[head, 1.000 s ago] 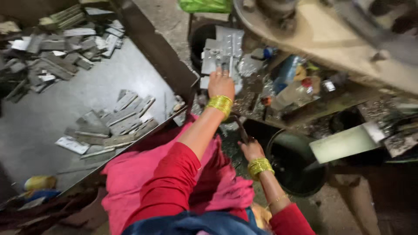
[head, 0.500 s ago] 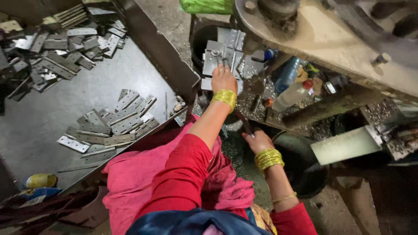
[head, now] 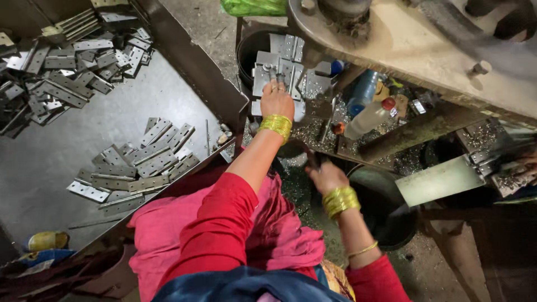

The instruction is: The person repeatedly picks up small metal parts from a tray, places them into a metal jig, and strikes them with a hammer. After each strike, the person removes the part and places it back into the tray before repeating the process.

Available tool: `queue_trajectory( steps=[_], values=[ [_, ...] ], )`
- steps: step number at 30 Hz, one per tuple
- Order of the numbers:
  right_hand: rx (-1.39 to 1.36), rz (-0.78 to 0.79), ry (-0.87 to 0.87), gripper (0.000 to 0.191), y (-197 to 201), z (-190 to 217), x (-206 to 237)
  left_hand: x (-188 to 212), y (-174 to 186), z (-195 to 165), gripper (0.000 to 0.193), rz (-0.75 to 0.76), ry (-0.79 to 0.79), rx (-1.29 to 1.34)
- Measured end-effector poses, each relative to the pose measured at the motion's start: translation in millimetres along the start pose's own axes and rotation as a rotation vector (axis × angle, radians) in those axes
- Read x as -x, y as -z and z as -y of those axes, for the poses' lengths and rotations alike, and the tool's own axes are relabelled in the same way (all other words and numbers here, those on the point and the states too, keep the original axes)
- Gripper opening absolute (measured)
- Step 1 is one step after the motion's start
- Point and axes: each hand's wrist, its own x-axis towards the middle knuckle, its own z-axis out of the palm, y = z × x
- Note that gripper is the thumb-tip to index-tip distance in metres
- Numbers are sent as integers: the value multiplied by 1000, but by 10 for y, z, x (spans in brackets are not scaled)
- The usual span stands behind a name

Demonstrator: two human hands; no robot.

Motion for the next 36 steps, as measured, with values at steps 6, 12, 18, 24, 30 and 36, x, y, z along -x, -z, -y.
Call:
queue_trajectory(
  steps=[6, 12, 18, 24, 30, 36],
  values=[
    [5, -78, 122, 55, -466, -157, 1, 33, -1, 56, 45, -104, 70, 96],
    [-77, -219, 132, 60, 377, 249, -33, 197, 114, 118, 37, 163, -97, 83],
    [-132, -234, 102, 57, 989, 819, 217, 832, 78, 233, 28, -280, -335, -71],
    [-318, -554, 377, 49, 963, 851, 240, 710, 713, 362, 15, -449, -393, 369],
    [-575, -520, 588, 33, 1110, 889, 374, 943, 1554, 325, 22, -32, -206, 899],
    [-438, -554, 534, 37, 1107, 903, 385, 1147, 1336, 244, 24, -340, -215, 817]
  ],
)
